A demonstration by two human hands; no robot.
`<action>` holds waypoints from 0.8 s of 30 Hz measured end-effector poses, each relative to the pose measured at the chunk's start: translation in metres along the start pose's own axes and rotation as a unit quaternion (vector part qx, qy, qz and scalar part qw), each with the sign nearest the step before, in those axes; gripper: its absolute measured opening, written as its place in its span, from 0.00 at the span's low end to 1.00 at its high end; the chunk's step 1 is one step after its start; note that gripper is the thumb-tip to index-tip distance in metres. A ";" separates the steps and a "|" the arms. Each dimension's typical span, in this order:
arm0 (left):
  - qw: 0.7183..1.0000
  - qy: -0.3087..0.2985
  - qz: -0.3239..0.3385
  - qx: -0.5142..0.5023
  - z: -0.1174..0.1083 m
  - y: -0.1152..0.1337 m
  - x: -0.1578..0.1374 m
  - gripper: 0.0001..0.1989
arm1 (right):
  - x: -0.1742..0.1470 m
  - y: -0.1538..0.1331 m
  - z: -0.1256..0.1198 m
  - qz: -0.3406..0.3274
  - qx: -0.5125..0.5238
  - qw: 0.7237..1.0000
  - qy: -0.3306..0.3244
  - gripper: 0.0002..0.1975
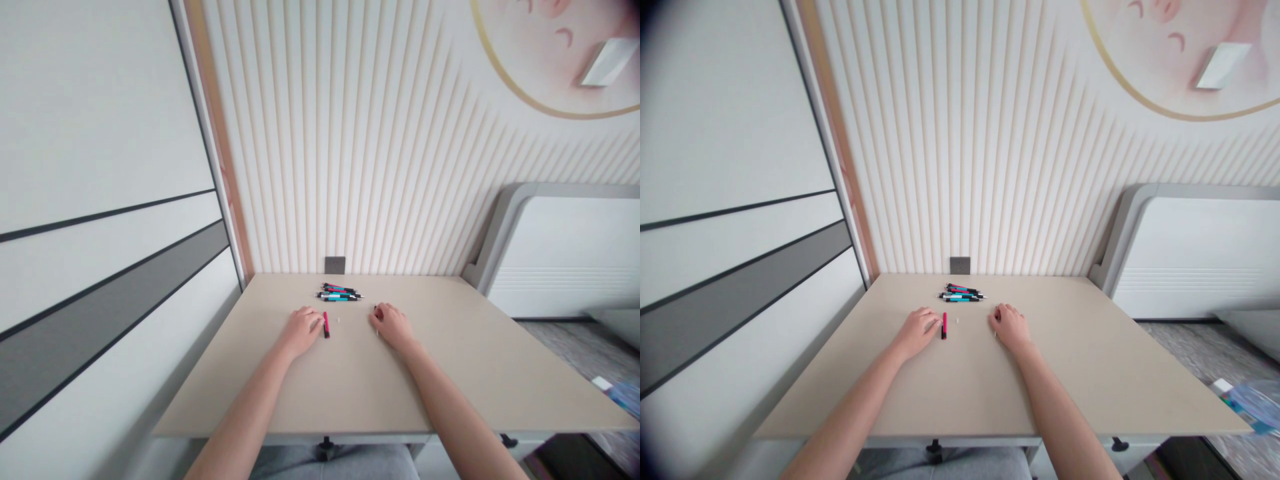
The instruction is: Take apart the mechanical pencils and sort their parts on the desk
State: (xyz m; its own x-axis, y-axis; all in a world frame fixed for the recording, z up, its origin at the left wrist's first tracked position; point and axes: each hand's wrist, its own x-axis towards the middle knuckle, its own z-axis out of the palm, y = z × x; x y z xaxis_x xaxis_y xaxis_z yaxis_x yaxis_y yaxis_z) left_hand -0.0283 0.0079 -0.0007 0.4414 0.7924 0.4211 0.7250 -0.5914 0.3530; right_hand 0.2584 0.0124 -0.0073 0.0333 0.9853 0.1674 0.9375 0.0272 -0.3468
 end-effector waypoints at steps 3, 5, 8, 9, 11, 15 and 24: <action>1.000 -0.003 -0.003 0.005 -0.001 0.000 0.000 0.11 | 0.001 0.001 0.001 0.019 -0.003 1.000 0.000 0.09; 1.000 -0.004 -0.004 0.008 -0.001 0.000 0.000 0.11 | 0.001 0.003 0.003 0.028 -0.009 1.000 0.001 0.14; 1.000 -0.006 -0.001 0.003 -0.001 -0.001 0.000 0.11 | 0.003 0.007 0.005 0.034 -0.025 0.999 0.004 0.19; 1.000 -0.006 0.000 0.001 -0.001 -0.001 0.000 0.11 | 0.003 0.008 0.006 0.029 -0.023 0.999 0.005 0.18; 1.000 -0.002 0.001 -0.007 0.000 -0.001 0.000 0.11 | 0.004 0.009 0.006 0.000 0.005 1.000 0.013 0.16; 0.999 0.012 0.003 -0.035 0.000 0.000 0.001 0.10 | 0.002 0.001 0.007 -0.107 0.107 0.987 0.047 0.16; 0.994 -0.015 0.065 -0.090 0.000 0.012 0.002 0.11 | -0.026 -0.056 0.018 -0.309 0.131 0.942 -0.016 0.18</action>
State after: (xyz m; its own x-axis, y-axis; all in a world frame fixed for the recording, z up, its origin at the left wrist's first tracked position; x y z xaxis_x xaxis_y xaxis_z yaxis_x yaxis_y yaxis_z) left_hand -0.0187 0.0024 0.0040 0.5429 0.7096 0.4491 0.5555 -0.7045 0.4417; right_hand 0.1983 -0.0120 -0.0088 -0.5054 0.7715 0.3864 0.6565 0.6345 -0.4080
